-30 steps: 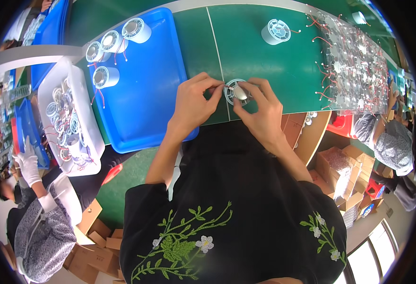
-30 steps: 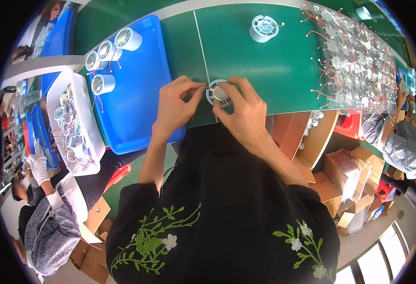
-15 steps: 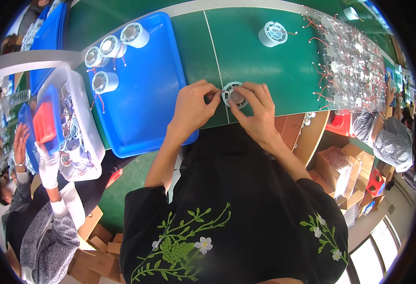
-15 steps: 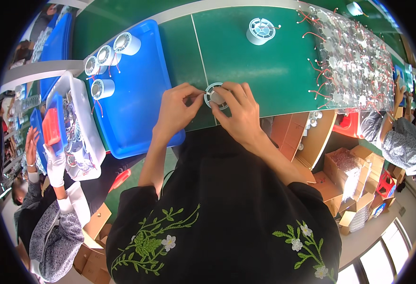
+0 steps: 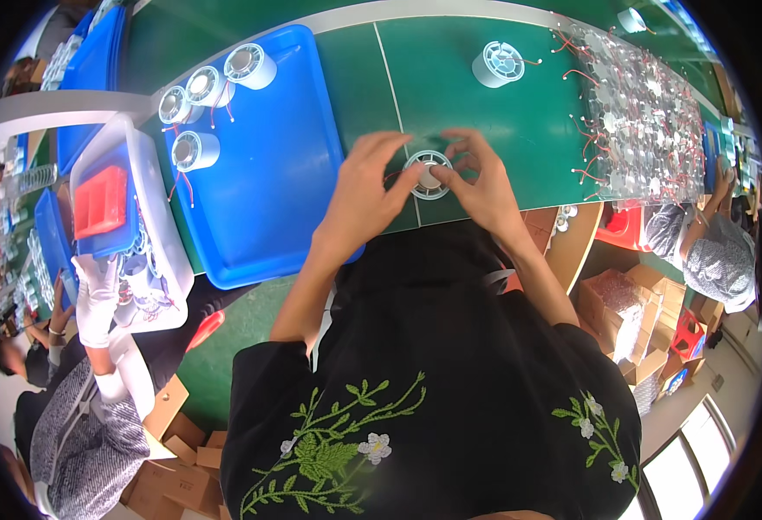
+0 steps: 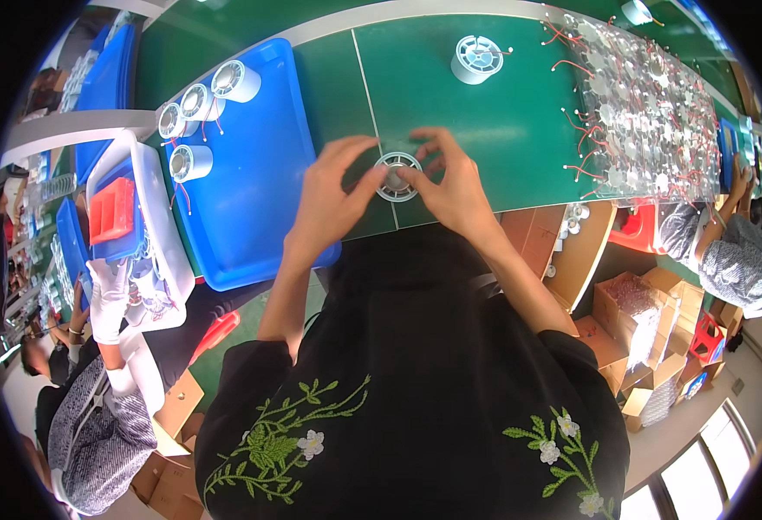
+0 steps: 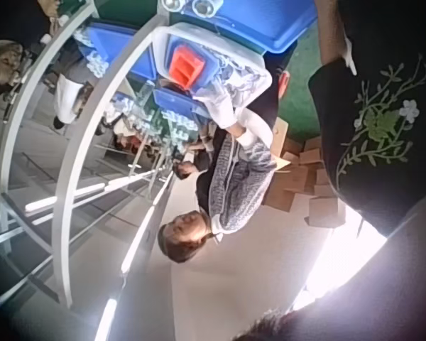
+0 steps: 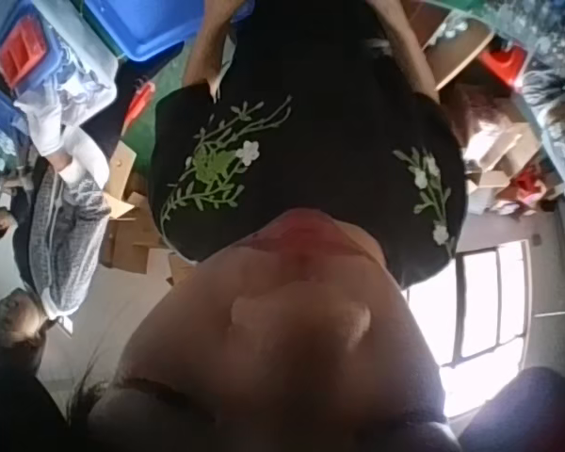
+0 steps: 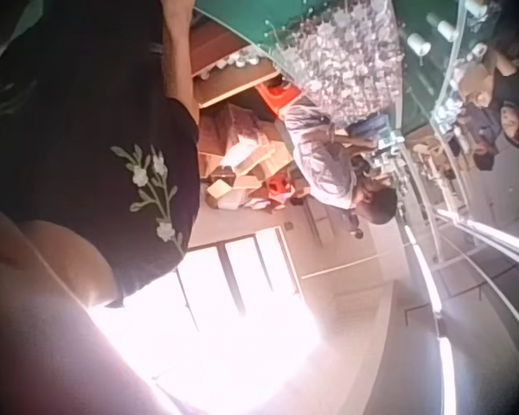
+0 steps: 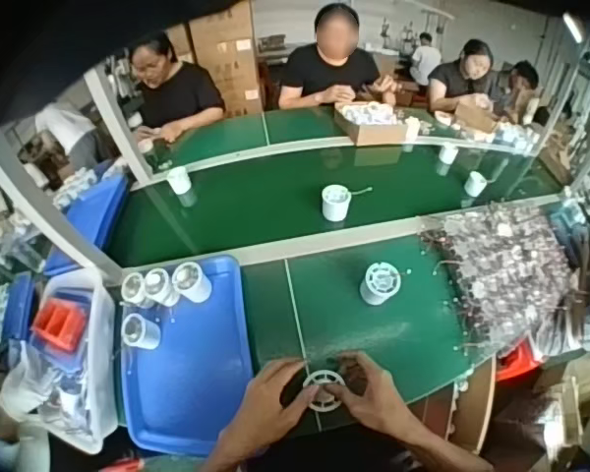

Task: Assemble small electronic components by attaching plastic housings onto base units at an assembly line station.

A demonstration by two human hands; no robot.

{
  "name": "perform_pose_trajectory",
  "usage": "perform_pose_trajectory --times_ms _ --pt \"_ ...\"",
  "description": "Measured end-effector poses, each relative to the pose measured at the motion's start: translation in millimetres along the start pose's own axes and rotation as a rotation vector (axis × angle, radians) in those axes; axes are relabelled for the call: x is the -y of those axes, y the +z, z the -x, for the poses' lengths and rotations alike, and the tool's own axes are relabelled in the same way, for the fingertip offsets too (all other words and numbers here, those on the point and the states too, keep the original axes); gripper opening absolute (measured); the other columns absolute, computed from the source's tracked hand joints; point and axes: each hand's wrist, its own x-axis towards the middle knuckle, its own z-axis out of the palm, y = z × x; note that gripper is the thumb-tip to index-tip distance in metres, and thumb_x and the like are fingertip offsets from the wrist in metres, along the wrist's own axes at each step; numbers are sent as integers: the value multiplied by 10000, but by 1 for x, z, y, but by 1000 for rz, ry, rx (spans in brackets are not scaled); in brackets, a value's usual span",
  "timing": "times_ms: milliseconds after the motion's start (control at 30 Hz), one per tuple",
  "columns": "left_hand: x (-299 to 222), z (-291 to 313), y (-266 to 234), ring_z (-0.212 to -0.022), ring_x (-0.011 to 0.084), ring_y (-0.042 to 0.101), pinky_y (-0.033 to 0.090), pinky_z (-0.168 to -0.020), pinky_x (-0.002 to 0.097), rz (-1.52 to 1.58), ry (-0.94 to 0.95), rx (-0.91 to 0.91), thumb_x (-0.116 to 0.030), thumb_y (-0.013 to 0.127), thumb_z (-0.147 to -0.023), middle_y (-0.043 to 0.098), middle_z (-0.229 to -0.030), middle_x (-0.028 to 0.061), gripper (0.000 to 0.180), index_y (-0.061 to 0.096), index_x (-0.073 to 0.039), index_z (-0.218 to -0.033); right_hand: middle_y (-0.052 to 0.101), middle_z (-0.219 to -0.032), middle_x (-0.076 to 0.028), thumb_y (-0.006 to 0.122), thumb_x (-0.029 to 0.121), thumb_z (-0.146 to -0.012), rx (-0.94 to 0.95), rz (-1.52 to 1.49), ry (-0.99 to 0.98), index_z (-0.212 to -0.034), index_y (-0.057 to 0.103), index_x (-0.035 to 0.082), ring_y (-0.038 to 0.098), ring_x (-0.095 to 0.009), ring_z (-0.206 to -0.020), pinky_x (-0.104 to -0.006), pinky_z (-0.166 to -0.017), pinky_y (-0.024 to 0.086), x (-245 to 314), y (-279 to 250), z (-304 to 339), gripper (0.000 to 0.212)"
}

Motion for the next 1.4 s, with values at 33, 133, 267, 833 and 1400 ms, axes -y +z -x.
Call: perform_pose_trajectory --times_ms 33,133,267,833,1400 --pt "-1 2 2 -993 324 596 476 -857 385 76 -46 94 -151 695 -791 627 -1046 153 339 616 -18 -1094 593 -985 -44 683 44 -817 5 -2 -10 -1025 635 8 586 -121 -795 -264 -621 453 0 0 -1 217" --pt "-1 3 4 -1043 333 576 468 -881 395 130 -57 191 -168 730 -759 613 -1108 155 440 585 -23 -1148 580 -982 -40 678 64 -832 134 123 -43 -1104 587 14 580 -100 -722 -246 -610 446 1 -2 -7 291" --pt "4 3 5 -1082 356 549 462 -888 411 60 35 184 -185 776 -697 593 -1140 176 542 554 -17 -1162 566 -990 -43 621 89 -886 71 159 -200 -1181 537 22 564 -94 -740 -228 -591 431 -6 0 0 314" --pt "51 -18 -128 -1145 381 431 380 -953 476 -917 12 -469 -58 726 -687 436 -1231 209 645 480 -61 -1283 571 -979 -66 502 54 -946 -2 -226 -225 -1086 563 -17 530 -96 -744 -204 -567 392 -9 12 2 168" --pt "368 -302 -366 -1309 466 346 356 -1036 531 -1017 -235 -445 -457 646 -824 324 -1429 303 746 303 -224 -1445 572 -716 -85 545 17 -906 -944 250 2 -931 573 -13 538 -117 -624 -258 -542 441 -120 -146 88 48"
